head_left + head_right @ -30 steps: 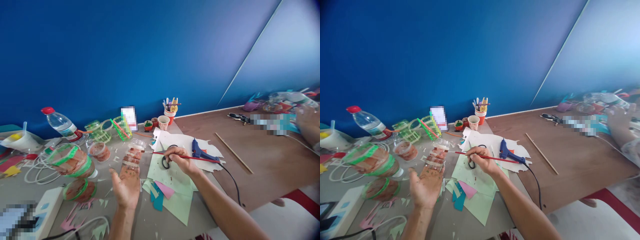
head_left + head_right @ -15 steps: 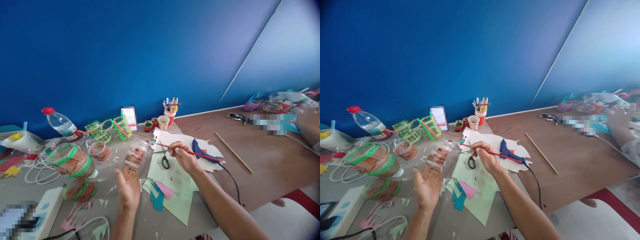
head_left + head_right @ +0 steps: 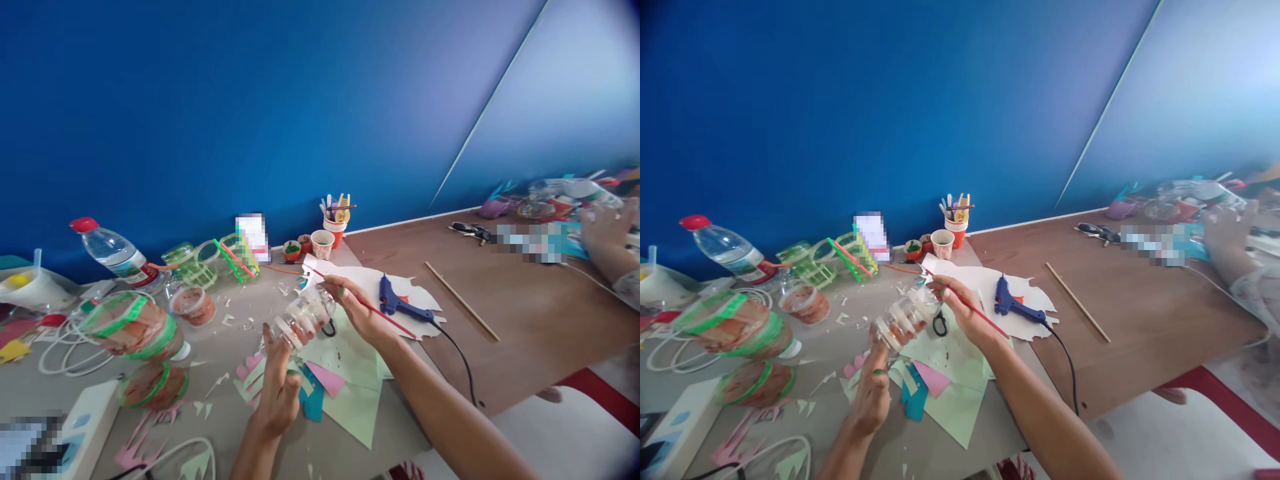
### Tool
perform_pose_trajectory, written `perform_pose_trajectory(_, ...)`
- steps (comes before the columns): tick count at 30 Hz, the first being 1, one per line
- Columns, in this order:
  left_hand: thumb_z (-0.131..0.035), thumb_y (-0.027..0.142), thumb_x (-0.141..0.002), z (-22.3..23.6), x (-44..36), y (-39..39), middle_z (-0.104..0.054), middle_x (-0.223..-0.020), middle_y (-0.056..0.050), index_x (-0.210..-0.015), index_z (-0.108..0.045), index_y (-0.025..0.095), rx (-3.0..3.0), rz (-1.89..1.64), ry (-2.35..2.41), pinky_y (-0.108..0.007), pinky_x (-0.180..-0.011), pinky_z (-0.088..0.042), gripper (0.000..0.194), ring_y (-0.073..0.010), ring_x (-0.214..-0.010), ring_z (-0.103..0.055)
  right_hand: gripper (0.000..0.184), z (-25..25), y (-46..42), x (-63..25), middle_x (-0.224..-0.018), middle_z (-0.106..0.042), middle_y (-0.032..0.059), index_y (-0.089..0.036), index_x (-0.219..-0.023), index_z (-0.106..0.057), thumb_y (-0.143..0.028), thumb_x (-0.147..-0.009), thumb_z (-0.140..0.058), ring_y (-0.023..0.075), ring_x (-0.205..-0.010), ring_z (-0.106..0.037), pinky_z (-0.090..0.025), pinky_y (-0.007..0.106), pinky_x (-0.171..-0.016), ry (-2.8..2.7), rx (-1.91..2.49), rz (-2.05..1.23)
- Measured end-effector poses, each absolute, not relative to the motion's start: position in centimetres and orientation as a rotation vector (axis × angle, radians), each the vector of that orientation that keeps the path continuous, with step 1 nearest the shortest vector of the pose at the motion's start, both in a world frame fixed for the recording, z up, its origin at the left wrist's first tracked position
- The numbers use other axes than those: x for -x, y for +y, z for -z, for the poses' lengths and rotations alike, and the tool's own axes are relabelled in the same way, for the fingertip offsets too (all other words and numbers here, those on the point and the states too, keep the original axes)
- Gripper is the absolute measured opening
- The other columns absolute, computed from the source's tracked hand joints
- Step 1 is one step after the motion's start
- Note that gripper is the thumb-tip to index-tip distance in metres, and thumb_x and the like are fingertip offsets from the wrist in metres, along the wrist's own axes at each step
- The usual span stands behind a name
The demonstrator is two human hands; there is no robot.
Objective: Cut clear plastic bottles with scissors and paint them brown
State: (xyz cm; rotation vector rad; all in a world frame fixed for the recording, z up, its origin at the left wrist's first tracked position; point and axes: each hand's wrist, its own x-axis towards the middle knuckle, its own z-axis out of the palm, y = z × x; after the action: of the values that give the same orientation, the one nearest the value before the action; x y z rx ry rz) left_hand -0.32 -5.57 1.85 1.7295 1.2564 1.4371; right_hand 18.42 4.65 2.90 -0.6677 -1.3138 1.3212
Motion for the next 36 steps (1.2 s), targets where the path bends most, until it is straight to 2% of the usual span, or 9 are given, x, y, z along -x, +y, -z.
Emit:
perform_pose_trajectory(4,-0.025,0.068,-0.087,-2.7,0.1,-5.5,-0.06,-0.131,-0.01,-0.137,-0.048,0.027,-1.922,-1.305,1.159,-0.051,-0.115,0.012,0.069,-0.0315,-0.135,-0.04,0.044,-3.7,4.4,-18.7,-0.124,-0.065,0.0078,-0.025,-0.118,-0.064,-0.052,-0.084,-0.06,0.0279,-0.115,-0.058,-0.046,0.043,-0.098,-1.475,0.738,-1.246)
perform_pose_trajectory(8,-0.032,0.071,-0.084,-2.5,0.2,-5.7,-0.061,-0.129,-0.011,-0.13,-0.056,0.028,-1.792,-1.34,1.139,-0.051,-0.115,0.012,0.068,-0.0337,-0.136,-0.037,0.045,-3.9,4.3,-18.7,-0.123,-0.065,0.0088,-0.024,-0.117,-0.064,-0.05,-0.081,-0.065,0.0289,-0.113,-0.059,-0.046,0.044,-0.096,-1.497,0.809,-1.263)
perform_pose_trajectory(12,-0.045,0.074,-0.076,-2.3,0.1,-5.4,-0.067,-0.119,-0.013,-0.115,-0.068,0.023,-1.408,-1.367,1.052,-0.051,-0.118,-0.005,0.068,-0.0361,-0.135,-0.038,0.044,-3.7,4.3,-18.7,-0.12,-0.066,0.0099,-0.023,-0.118,-0.063,-0.044,-0.079,-0.069,0.0278,-0.111,-0.06,-0.047,0.042,-0.094,-1.408,0.793,-1.365)
perform_pose_trajectory(16,-0.043,0.078,-0.074,-3.0,-0.4,-4.8,-0.067,-0.118,-0.016,-0.111,-0.07,0.018,-0.968,-1.343,0.821,-0.051,-0.113,-0.026,0.074,-0.0371,-0.131,-0.042,0.047,-3.9,4.1,-18.6,-0.122,-0.065,0.0102,-0.023,-0.12,-0.061,-0.039,-0.077,-0.072,0.0274,-0.114,-0.059,-0.046,0.043,-0.096,-1.35,0.711,-1.478)
perform_pose_trajectory(23,-0.049,0.076,-0.073,-3.8,-0.8,-4.6,-0.063,-0.125,-0.015,-0.121,-0.063,0.019,-0.752,-1.417,0.703,-0.049,-0.111,-0.03,0.076,-0.0342,-0.131,-0.044,0.047,-3.1,4.2,-17.9,-0.124,-0.064,0.0091,-0.025,-0.122,-0.06,-0.045,-0.08,-0.067,0.027,-0.118,-0.056,-0.041,0.044,-0.102,-1.381,0.635,-1.365)
perform_pose_trajectory(25,-0.051,0.077,-0.07,-3.6,-0.8,-4.6,-0.063,-0.126,-0.014,-0.121,-0.064,0.02,-0.705,-1.476,0.745,-0.048,-0.112,-0.03,0.078,-0.0338,-0.131,-0.043,0.043,-3.1,4.3,-17.9,-0.114,-0.068,0.0092,-0.023,-0.117,-0.063,-0.049,-0.083,-0.062,0.0258,-0.109,-0.061,-0.044,0.043,-0.097,-1.301,0.612,-1.233)
perform_pose_trajectory(28,-0.052,0.077,-0.069,-3.3,-0.7,-4.3,-0.064,-0.124,-0.013,-0.119,-0.065,0.021,-0.603,-1.56,0.842,-0.046,-0.112,-0.03,0.077,-0.0326,-0.132,-0.043,0.037,-3.8,4.4,-18.2,-0.082,-0.071,0.0073,-0.02,-0.093,-0.071,-0.052,-0.086,-0.056,0.0205,-0.076,-0.064,-0.05,0.035,-0.072,-1.143,0.554,-1.189)
perform_pose_trajectory(31,-0.051,0.078,-0.069,-3.4,-0.6,-3.9,-0.065,-0.123,-0.013,-0.118,-0.065,0.021,-0.497,-1.634,0.91,-0.045,-0.112,-0.029,0.077,-0.0321,-0.131,-0.044,0.035,-4.6,3.9,-18.5,-0.062,-0.064,0.0049,-0.017,-0.075,-0.072,-0.048,-0.085,-0.059,0.0159,-0.057,-0.056,-0.043,0.029,-0.054,-1.137,0.484,-1.327)
perform_pose_trajectory(36,-0.045,0.078,-0.073,-3.8,-0.5,-3.6,-0.065,-0.124,-0.012,-0.12,-0.064,0.022,-0.439,-1.699,0.844,-0.044,-0.111,-0.033,0.075,-0.03,-0.129,-0.047,0.027,-4.2,3.3,-18.3,-0.06,-0.064,0.0026,-0.017,-0.086,-0.072,-0.043,-0.08,-0.066,0.0134,-0.052,-0.056,-0.04,0.026,-0.05,-1.26,0.461,-1.525)
